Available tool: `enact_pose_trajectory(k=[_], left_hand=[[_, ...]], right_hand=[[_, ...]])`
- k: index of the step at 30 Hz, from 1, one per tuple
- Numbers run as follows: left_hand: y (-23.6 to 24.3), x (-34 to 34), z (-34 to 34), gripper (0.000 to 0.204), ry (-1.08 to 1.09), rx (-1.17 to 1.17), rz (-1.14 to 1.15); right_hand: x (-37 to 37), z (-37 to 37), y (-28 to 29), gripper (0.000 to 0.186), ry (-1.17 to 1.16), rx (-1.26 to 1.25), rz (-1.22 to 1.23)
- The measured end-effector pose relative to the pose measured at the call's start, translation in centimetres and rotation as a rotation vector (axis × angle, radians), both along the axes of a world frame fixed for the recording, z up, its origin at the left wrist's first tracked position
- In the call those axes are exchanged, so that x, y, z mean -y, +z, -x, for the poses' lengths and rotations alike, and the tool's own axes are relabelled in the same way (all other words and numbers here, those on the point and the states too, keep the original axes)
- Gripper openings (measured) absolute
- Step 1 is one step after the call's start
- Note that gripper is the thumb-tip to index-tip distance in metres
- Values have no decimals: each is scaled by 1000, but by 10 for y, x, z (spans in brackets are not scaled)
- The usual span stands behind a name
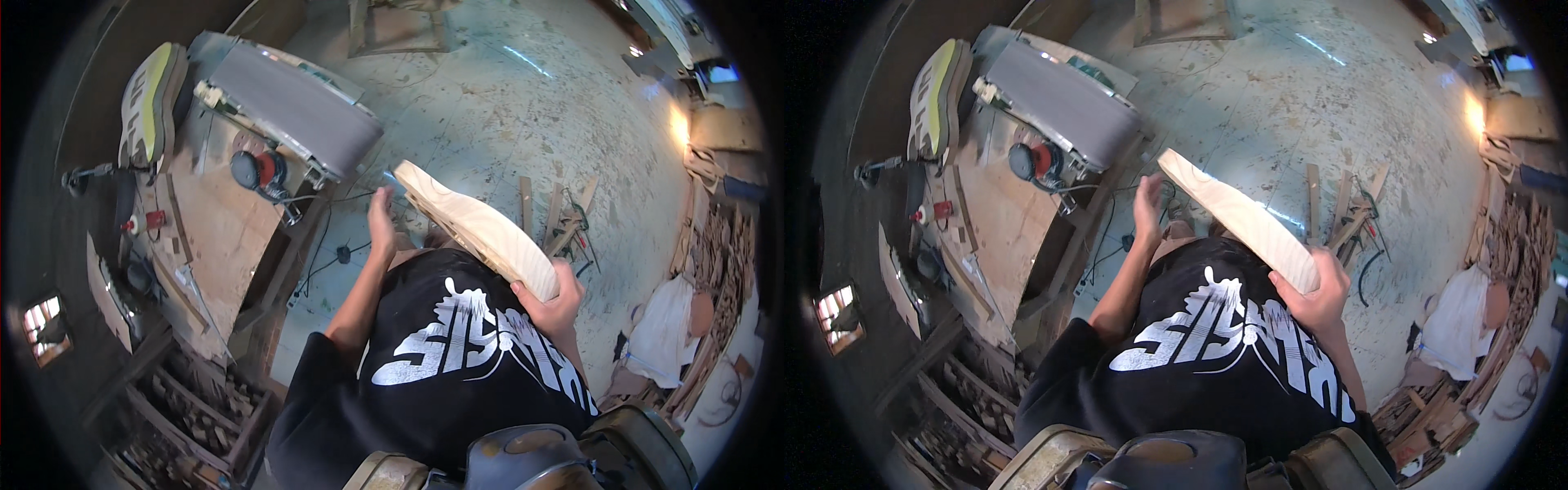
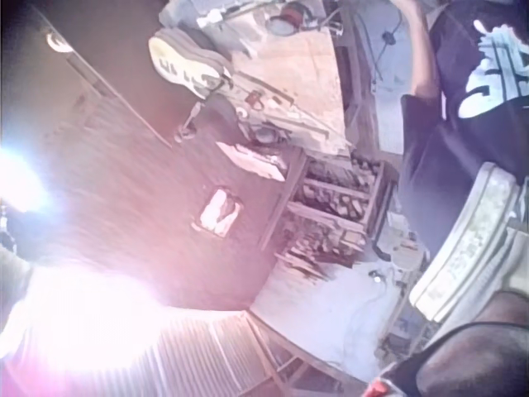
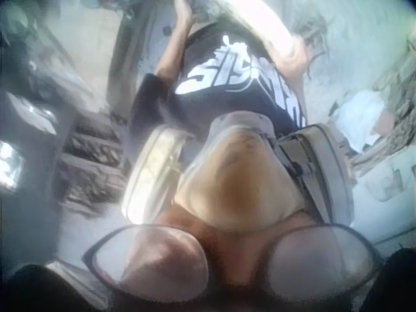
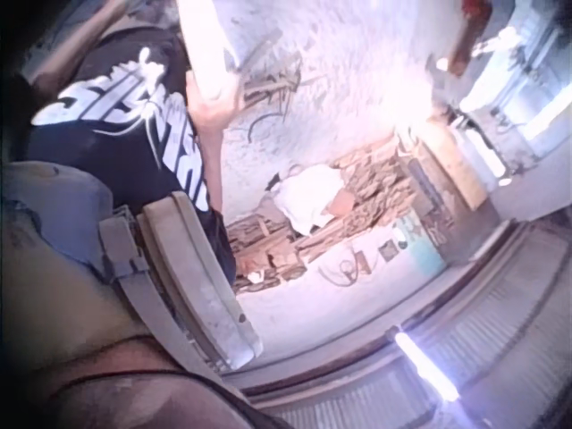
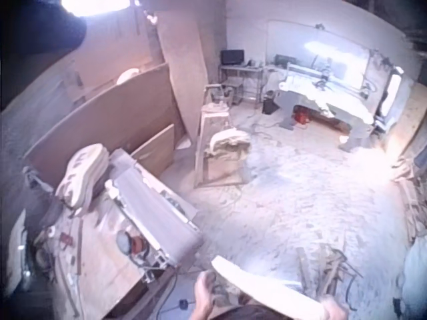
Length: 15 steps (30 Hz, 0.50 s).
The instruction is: The person holds a guitar body by hand and moves its edges against a belt sander. The person then holds the guitar body up at several angles and uses a cylindrical sander on the internal and curved sections.
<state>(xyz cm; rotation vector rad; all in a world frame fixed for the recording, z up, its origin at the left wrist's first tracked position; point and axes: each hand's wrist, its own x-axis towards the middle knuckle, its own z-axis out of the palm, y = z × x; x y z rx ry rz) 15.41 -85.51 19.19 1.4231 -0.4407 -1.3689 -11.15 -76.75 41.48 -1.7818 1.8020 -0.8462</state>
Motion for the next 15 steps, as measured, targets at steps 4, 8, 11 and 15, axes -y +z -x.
enact_pose_trajectory(k=[4,8,11,15], left_hand=[[-13,15,16,67,-27,-289,88],[17,27,18,59,-16,-441,66],[-2,29,2,52,-50,-529,102],[-5,35,-15,44,-121,-560,137]], right_hand=[[4,-23,-7,48,76,-24,20],[2,-40,-17,50,83,-66,27],[3,-61,-16,54,80,-30,33],[3,-76,-20,56,88,18,13]])
